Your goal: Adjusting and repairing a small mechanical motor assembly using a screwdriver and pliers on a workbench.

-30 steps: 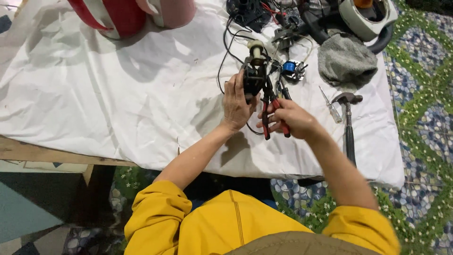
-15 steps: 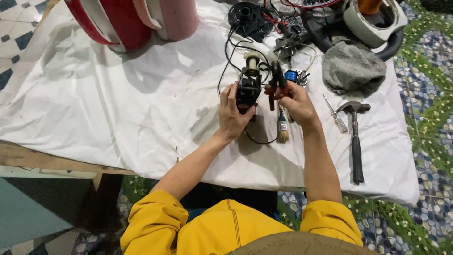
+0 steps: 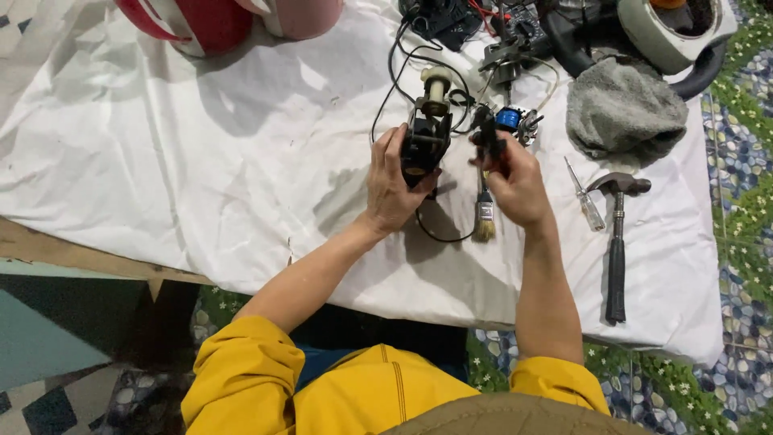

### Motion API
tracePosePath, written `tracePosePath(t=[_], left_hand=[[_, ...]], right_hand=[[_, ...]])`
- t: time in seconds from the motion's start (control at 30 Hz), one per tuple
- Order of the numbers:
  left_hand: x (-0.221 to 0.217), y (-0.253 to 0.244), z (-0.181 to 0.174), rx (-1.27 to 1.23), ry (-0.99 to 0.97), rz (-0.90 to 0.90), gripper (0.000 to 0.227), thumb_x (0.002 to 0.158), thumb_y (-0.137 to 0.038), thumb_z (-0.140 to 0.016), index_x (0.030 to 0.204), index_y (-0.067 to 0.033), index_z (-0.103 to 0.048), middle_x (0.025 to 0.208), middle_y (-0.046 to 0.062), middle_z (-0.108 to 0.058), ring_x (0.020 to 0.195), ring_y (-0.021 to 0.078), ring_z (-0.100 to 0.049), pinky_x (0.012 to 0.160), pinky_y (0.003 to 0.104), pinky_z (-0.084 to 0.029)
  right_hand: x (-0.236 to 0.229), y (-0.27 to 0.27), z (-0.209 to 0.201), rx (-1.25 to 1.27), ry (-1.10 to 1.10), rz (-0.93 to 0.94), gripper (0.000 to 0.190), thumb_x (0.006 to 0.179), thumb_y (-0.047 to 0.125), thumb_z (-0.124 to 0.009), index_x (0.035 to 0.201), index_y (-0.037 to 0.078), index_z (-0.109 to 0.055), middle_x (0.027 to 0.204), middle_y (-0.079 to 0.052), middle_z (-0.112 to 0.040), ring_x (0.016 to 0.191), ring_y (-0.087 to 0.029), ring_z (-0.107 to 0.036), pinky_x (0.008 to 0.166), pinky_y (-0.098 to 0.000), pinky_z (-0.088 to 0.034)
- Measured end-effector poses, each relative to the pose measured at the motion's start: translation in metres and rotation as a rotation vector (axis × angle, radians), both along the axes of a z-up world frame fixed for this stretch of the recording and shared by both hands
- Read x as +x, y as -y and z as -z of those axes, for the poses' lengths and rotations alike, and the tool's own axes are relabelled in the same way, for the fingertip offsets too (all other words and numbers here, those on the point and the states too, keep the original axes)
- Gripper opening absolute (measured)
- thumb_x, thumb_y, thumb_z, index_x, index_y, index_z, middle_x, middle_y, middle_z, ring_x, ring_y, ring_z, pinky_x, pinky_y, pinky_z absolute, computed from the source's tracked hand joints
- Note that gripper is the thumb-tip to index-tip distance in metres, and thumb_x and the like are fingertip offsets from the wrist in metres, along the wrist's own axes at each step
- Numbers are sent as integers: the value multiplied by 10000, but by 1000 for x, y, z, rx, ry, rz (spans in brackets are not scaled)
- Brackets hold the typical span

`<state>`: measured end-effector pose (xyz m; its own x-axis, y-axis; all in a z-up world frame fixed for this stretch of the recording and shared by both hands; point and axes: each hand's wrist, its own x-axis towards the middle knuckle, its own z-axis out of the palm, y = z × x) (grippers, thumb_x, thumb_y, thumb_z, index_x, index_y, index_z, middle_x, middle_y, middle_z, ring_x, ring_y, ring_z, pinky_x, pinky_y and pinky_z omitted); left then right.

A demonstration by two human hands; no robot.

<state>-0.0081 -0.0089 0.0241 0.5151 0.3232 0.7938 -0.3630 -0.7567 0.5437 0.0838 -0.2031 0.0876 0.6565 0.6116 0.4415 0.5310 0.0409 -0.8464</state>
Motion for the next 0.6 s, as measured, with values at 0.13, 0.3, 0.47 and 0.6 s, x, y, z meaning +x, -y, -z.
tracePosePath(t=[0.13, 0.3, 0.47, 0.6], left_hand=[[0, -2, 3, -13, -6, 38, 885, 833, -284, -869, 1530, -44, -380, 1360, 164, -483, 1235, 373, -545, 1005, 467, -501], [0, 0, 10, -36, -27, 43, 919, 821, -244, -871, 1557, -65, -351, 1382, 170, -457, 1264, 391, -523, 1014, 503, -493], [2, -2, 17, -27, -7, 42, 938, 804, -238, -888, 1561, -69, -360, 1365, 167, -476, 1240, 373, -536, 1019, 481, -489], [4, -3, 18, -16, 2, 41, 954, 783, -243, -896, 1558, -71, -367, 1365, 171, -481, 1242, 371, -535, 1020, 487, -484]], right_hand=[[7, -2, 7, -61, 488, 162, 260, 719, -221, -511, 826, 1, -594, 1274, -199, -599, 1102, -410, -630, 848, -447, -547], [5, 5, 11, 55, -85, 20, 195, 835, -135, -496, 842, 25, -607, 1153, -224, -686, 1027, -290, -695, 890, -413, -565], [-38, 7, -30, 170, -547, 57, 117, 861, -21, -534, 976, -34, -549, 799, -209, -584, 311, -203, -508, 346, -336, -538], [-65, 16, -27, 31, -612, 33, 180, 914, 21, -564, 1056, -84, -600, 860, -270, -622, 284, -224, -493, 291, -355, -532]])
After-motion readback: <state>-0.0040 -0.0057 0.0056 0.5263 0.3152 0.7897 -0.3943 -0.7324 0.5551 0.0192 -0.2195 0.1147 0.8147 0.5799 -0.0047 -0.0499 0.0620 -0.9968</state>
